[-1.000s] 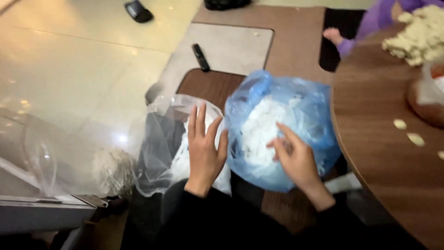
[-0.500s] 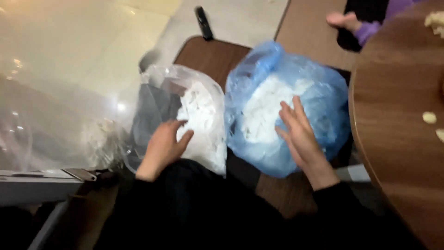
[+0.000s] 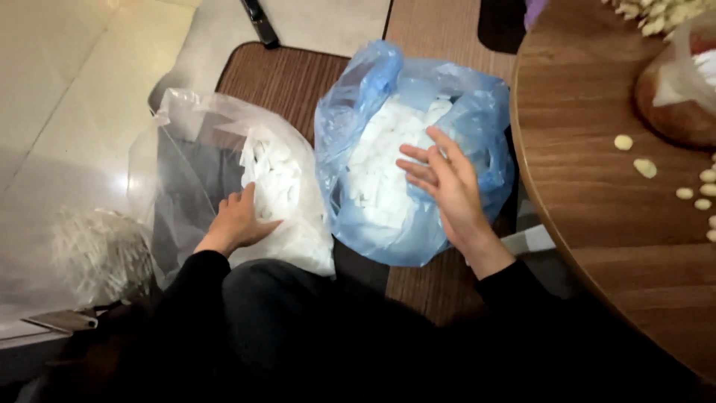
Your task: Organizing and bagging white plastic spoons from a large pile into individual plastic bags.
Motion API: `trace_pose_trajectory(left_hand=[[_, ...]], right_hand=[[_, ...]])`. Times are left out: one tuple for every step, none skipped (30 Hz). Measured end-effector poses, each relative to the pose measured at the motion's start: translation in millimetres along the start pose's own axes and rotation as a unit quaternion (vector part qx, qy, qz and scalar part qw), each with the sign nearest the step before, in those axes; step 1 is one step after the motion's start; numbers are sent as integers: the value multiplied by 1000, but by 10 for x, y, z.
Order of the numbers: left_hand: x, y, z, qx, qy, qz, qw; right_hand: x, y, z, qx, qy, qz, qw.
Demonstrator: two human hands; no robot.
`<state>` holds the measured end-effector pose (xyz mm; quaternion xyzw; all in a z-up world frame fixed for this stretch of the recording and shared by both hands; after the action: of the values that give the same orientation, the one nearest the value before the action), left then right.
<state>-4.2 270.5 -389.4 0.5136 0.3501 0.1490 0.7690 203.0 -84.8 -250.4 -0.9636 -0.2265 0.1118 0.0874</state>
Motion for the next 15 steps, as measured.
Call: trace_pose_trajectory(left_hand=[[18,25,-58,21,26,-16,999],[12,43,-45,19,27,-11,999],[-9,56,-62,4,56,-26,998],[-33,67,-76,-10,85,-41,995],[-15,52,-100,-10,87,-34,996],[5,26,-124,-7,85,-44,995],[15,-23,-144,-5,82,-55,995],[23,-8,-166,-6,84,-49,995],[23,-25,-171,-1,76,-52,996],[24,-48,-176,4,67,-55,996],[103,-145,-246,2,68,-54,996],[180,-245,-312,-8,65,-60,996],[290,-323,-347,-18,60,-64,996],[208,-277,-293,-20,59,-61,996],[130,-215,-232,-43,50,-56,996]], right_hand=[[-17,-52,-21,5,-8,2,1000],[-10,-45,-26,5,-3,-1,1000],[-3,-45,-14,6,-5,-11,1000],[3,-44,-2,7,-7,-20,1000],[30,-32,86,10,-3,-25,1000],[41,-70,118,-101,127,-100,982],[24,-105,175,-208,252,-171,929],[-53,-152,133,-206,257,-174,928],[-139,-199,134,-355,246,-193,881],[-223,-230,144,-495,231,-205,812],[-228,-228,173,-496,232,-207,811],[-218,-204,245,-544,158,-213,796],[-193,-167,289,-590,84,-215,774],[-218,-176,253,-591,87,-214,773],[-240,-175,219,-603,71,-201,768]])
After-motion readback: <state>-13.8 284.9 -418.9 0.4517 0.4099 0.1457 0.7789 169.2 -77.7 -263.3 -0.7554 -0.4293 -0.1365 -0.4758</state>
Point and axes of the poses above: each hand's wrist, its own x-axis towards the middle knuckle, its own y-axis out of the back of the hand, z = x × y, the point moved 3 cm from there along x, towards the middle knuckle, and after that the axes turned 5 degrees about z, right-handed, at the moved point
